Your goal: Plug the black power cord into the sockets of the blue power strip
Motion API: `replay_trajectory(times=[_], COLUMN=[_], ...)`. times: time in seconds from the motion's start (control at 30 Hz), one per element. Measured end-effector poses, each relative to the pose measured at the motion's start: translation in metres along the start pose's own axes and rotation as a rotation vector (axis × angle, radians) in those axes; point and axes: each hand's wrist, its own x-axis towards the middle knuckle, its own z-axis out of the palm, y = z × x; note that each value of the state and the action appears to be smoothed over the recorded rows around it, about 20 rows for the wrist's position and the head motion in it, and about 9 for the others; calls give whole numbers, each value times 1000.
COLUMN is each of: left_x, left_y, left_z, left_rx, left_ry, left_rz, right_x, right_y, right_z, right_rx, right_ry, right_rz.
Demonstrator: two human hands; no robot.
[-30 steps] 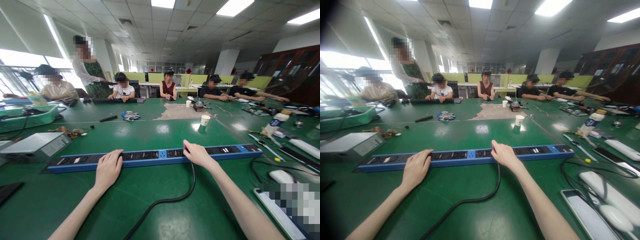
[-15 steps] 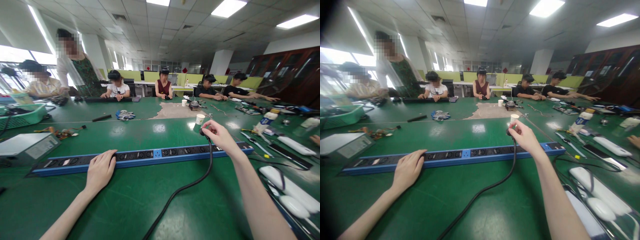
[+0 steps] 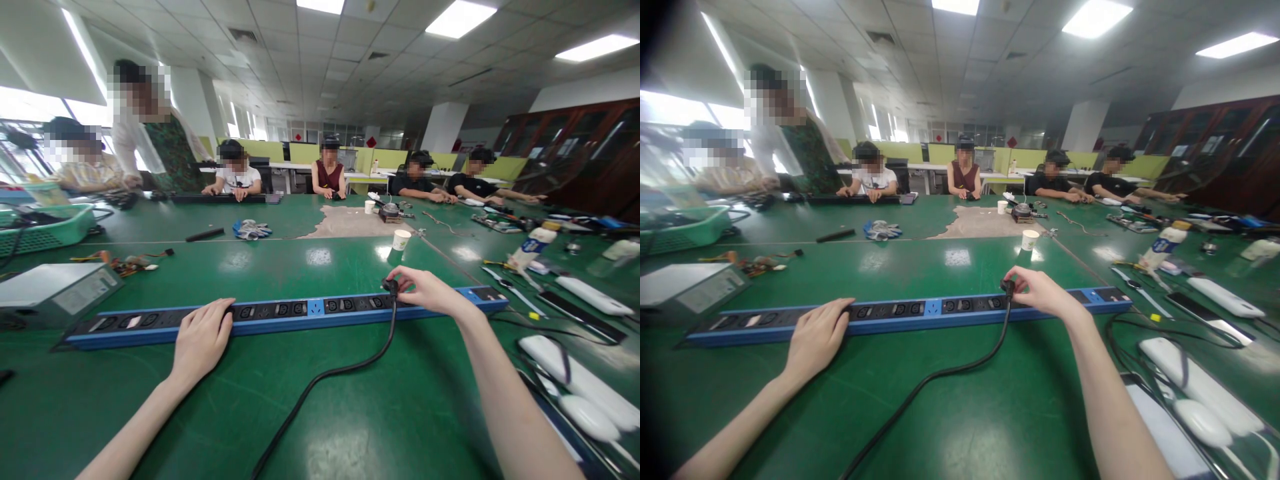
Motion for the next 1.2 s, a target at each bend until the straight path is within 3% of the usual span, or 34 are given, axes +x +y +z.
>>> replay_trajectory(times=[0.13,0.2,0.37,0.57,0.63,0.73,0.83,0.9,1.2], left_x=[0,0,0,0,0,-1,-1,-1,-2], left_y=[0,0,-2,-3,-3,-2,-3,-4,-4], left_z=[0,0,1,2,2,1,1,1,2], left_rx=[0,0,5,10,8,2,0,-1,-4], left_ry=[6,8,-6,-5,-4,0,5,7,11], left_rz=[2,4,12,12,10,8,5,4,4], right_x=[8,11,16,18,17,18,21,24,28], right_y=[2,1,-6,-2,4,12,16,15,-1], right_z=[10,12,19,14,9,7,16,26,57], right_rx=[-416,-518,-543,-351,-279,-260,-387,-485,-705], right_ry=[154,208,330,780,831,649,392,297,269], right_rz=[31,-8,-14,256,313,366,414,432,448])
